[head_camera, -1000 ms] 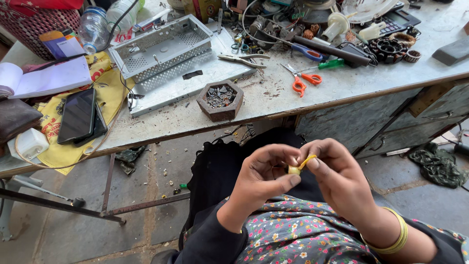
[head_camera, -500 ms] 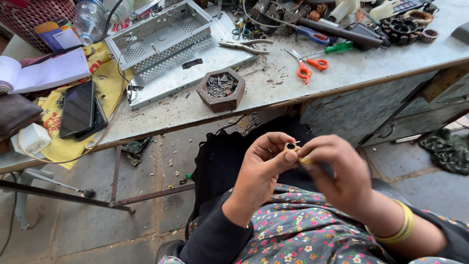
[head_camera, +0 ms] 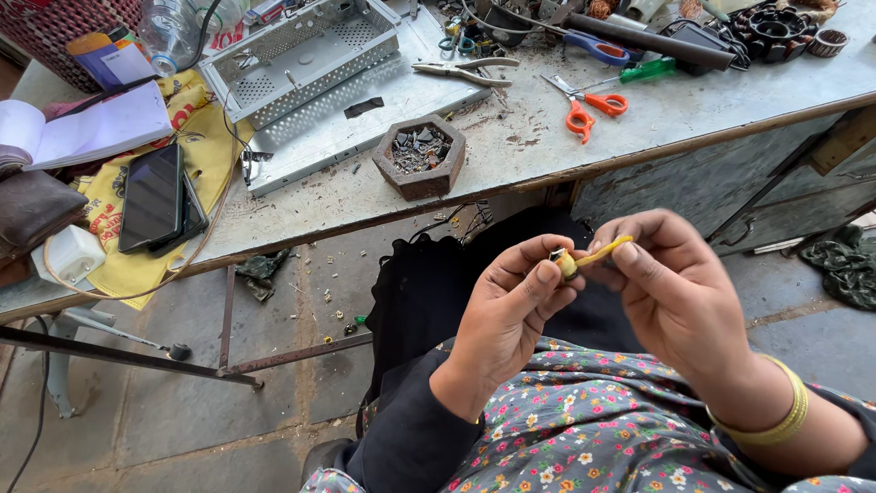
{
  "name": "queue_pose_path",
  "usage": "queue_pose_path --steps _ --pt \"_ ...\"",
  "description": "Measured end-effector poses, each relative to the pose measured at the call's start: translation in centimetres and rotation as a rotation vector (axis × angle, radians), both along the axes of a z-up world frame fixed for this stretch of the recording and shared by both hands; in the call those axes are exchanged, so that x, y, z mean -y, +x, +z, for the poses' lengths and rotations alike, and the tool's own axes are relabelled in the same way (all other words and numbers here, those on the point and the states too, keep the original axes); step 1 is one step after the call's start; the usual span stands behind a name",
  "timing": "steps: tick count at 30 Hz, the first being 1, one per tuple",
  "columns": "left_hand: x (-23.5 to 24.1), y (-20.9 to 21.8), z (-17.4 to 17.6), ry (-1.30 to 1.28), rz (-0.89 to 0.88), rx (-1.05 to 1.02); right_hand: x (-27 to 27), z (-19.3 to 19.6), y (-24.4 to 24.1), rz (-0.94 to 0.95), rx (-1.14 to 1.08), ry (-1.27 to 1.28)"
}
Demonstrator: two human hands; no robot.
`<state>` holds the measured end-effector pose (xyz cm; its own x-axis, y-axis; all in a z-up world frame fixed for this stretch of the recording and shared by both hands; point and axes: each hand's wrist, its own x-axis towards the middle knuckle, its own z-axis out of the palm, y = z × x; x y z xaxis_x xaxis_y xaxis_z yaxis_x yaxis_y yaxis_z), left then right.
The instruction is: The person sits at a cluttered workbench and uses orange-handled scissors to trim a small yellow cylindrical object with a wire. They repeatedly cut and adjust the wire, occasionally pausing to inspect the object.
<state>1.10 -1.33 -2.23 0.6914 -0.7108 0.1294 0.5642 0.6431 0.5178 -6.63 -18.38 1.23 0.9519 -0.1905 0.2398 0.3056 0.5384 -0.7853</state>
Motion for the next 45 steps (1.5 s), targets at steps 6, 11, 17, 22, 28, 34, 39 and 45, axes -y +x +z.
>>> queue_pose_path --steps 6,11,17,22,28,34,39,45 --pt "0.2 -0.4 -0.1 0.036 0.082 0.078 -0.5 1.0 -0.4 -0.32 0.293 -0.862" --pt "0.2 -0.6 -1.1 0.009 0.122 0.235 -0.6 0.7 -0.8 -0.436 0.374 -1.137" --pt "-0.3 -0.3 -1.3 0.079 0.086 0.184 -1.3 2.6 -0.9 -0.228 0.099 -0.471" --pt "-0.6 0.7 -0.7 0.109 -0.016 0.093 2.6 5.8 -1.0 -0.251 0.28 -0.06" --pt "-0.3 0.3 0.3 0.038 -0.072 0.046 4.1 5.8 -1.1 -0.961 0.369 -1.446" --pt "-0.9 -0.1 0.5 0.096 -0.071 0.11 3.2 6.0 -0.8 -0.571 0.276 -1.473" --pt "-0.8 -0.1 -0.8 0.135 0.003 0.261 1.3 4.6 -1.8 -0.407 0.363 -1.362" --pt "-0.6 -0.5 -1.0 0.136 0.03 0.316 0.1 4.6 -1.7 -0.55 0.444 -1.433"
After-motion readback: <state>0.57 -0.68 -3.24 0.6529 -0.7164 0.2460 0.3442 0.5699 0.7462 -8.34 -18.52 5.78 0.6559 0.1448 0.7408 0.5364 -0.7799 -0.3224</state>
